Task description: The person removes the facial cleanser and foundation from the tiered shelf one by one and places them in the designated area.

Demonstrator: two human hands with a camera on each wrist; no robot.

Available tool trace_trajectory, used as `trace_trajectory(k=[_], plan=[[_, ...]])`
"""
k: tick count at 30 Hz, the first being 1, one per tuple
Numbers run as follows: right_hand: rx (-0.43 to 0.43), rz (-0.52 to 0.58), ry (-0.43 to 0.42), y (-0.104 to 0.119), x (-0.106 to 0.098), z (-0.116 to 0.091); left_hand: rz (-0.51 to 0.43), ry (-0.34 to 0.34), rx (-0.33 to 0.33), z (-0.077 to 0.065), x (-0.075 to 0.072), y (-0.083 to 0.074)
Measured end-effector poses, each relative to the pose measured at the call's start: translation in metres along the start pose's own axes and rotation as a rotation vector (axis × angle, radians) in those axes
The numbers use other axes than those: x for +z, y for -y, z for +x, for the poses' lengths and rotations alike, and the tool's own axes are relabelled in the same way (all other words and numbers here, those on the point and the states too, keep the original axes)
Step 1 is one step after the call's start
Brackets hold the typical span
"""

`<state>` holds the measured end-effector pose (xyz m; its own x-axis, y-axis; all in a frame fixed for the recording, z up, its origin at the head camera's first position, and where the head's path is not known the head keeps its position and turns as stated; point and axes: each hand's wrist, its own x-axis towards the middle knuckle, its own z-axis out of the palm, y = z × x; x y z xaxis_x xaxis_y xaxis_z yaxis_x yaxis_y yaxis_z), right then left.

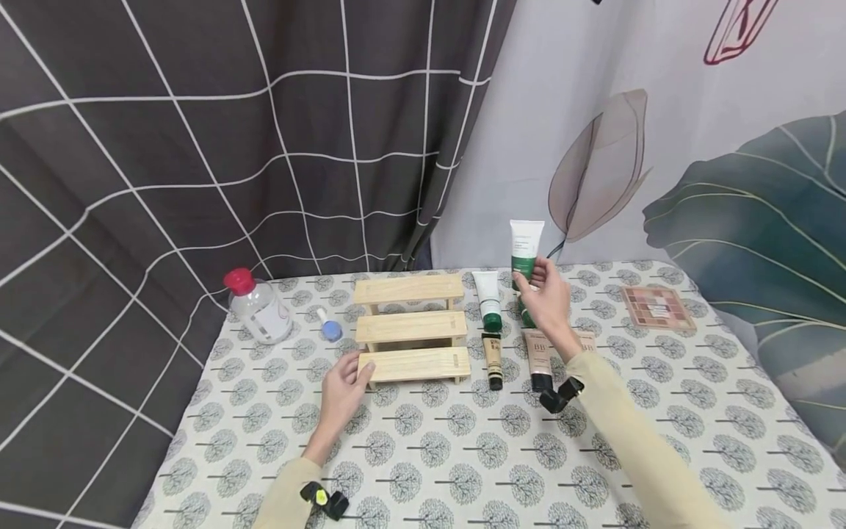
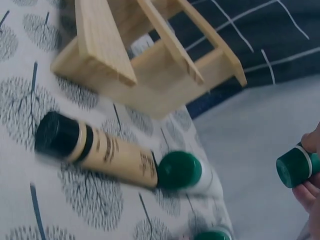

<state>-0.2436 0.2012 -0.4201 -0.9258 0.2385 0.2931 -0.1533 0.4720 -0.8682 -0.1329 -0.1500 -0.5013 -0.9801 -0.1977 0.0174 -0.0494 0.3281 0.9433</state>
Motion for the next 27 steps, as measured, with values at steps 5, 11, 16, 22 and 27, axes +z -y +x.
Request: trace_trajectory(k=[5,11,16,22,27], plan=[[0.041,-0.032,-0.004,-0.012,-0.014,0.001,0.006,0.0,-0.013,0.001,-0.001,0.001],[0.074,-0.095,-0.01,-0.028,-0.03,0.002,0.008,-0.001,-0.023,0.0,-0.002,0.0],[0.108,-0.138,0.018,-0.043,-0.044,0.002,-0.001,-0.003,-0.028,0.0,-0.002,0.0],[0.154,-0.227,0.029,-0.056,-0.057,0.001,0.011,0.0,-0.021,0.001,-0.002,-0.002],[0.207,-0.297,0.06,-0.065,-0.064,0.002,0.013,0.007,-0.025,0.001,0.0,-0.001]])
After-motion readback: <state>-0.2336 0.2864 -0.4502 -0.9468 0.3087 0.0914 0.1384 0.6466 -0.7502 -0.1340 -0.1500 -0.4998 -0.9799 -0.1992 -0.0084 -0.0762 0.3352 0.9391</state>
